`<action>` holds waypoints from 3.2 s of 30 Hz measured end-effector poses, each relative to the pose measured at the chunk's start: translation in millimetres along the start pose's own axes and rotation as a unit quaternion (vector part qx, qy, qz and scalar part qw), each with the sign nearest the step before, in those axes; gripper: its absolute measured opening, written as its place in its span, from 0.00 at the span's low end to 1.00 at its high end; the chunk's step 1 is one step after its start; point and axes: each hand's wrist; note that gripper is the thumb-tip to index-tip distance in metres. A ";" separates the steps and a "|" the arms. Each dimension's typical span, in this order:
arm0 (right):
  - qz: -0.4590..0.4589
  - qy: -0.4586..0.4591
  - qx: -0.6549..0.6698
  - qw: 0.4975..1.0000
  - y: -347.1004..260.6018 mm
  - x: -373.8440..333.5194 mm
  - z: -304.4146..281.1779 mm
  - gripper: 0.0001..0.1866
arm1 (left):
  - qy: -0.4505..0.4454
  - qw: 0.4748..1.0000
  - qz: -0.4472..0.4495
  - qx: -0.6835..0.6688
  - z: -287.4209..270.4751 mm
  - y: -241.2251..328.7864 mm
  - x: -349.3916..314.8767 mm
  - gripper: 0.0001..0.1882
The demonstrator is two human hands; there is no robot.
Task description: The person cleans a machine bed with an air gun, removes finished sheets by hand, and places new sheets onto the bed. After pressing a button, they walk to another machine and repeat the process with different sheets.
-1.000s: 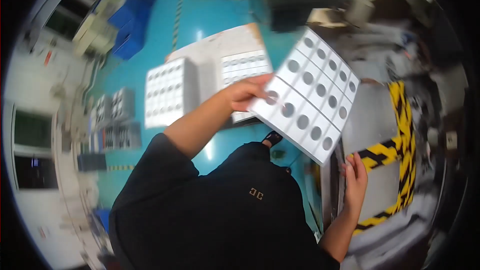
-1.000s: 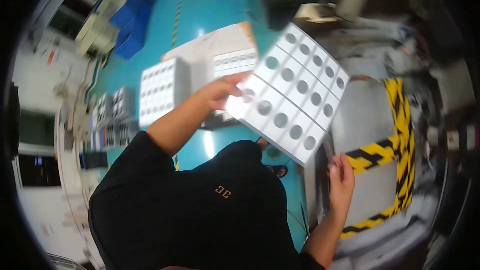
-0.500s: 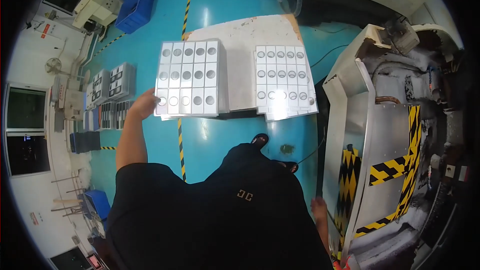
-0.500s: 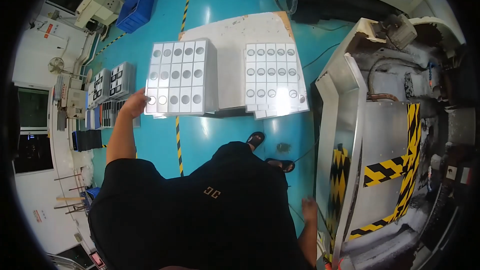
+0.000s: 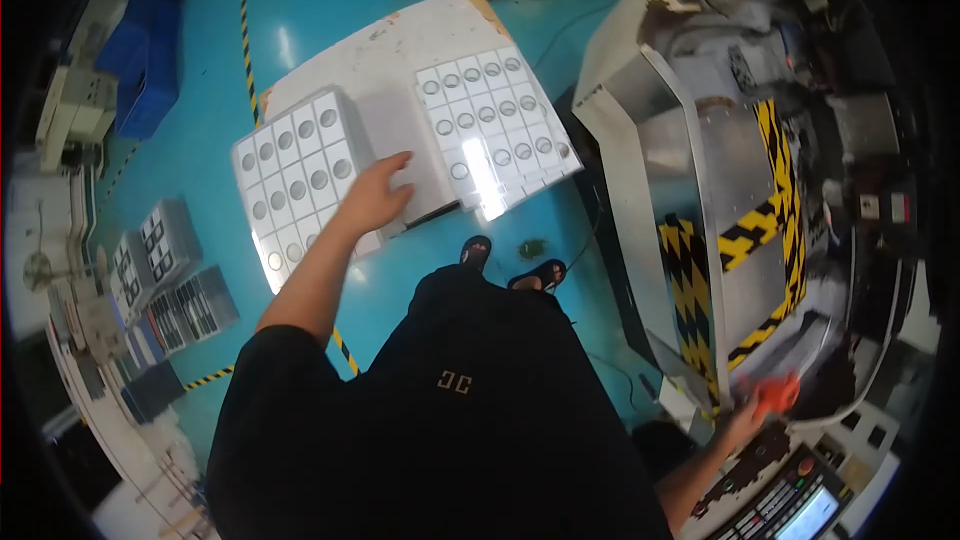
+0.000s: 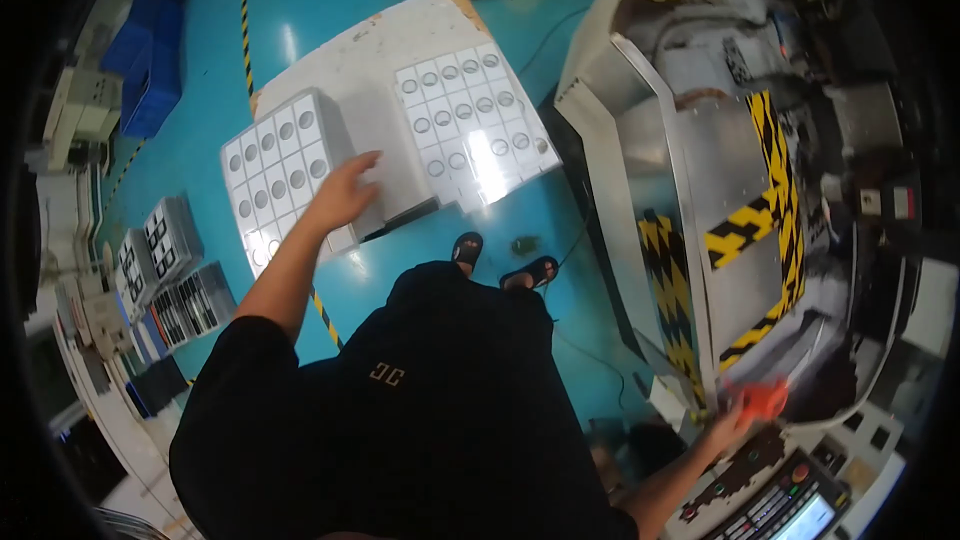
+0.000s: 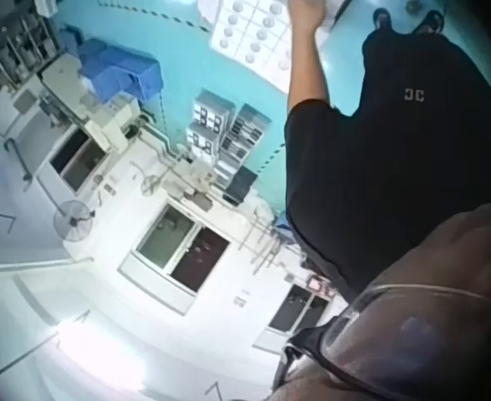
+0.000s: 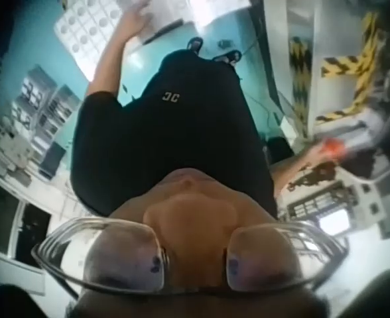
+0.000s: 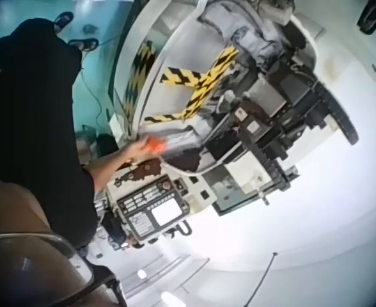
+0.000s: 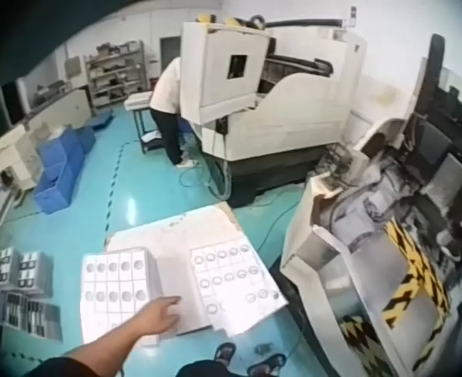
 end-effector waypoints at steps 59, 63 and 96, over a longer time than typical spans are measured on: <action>-0.091 -0.455 -0.508 0.725 -131.9 75.6 176.0 0.17 | -0.251 0.813 -0.220 0.477 243.5 94.5 165.6 0.76; 0.033 -0.427 -0.544 0.722 -130.6 78.4 132.9 0.18 | -0.223 0.825 -0.220 0.470 249.3 72.5 165.2 0.75; 0.208 -0.288 -0.590 0.725 -10.8 130.4 52.7 0.23 | -0.236 0.831 -0.229 0.449 239.1 92.1 165.8 0.76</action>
Point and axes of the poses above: each hand's wrist, its own x-axis towards the middle knuckle, its own z-axis out of the palm, y = z × x, and after that the axes turned 12 degrees about -z, right-handed
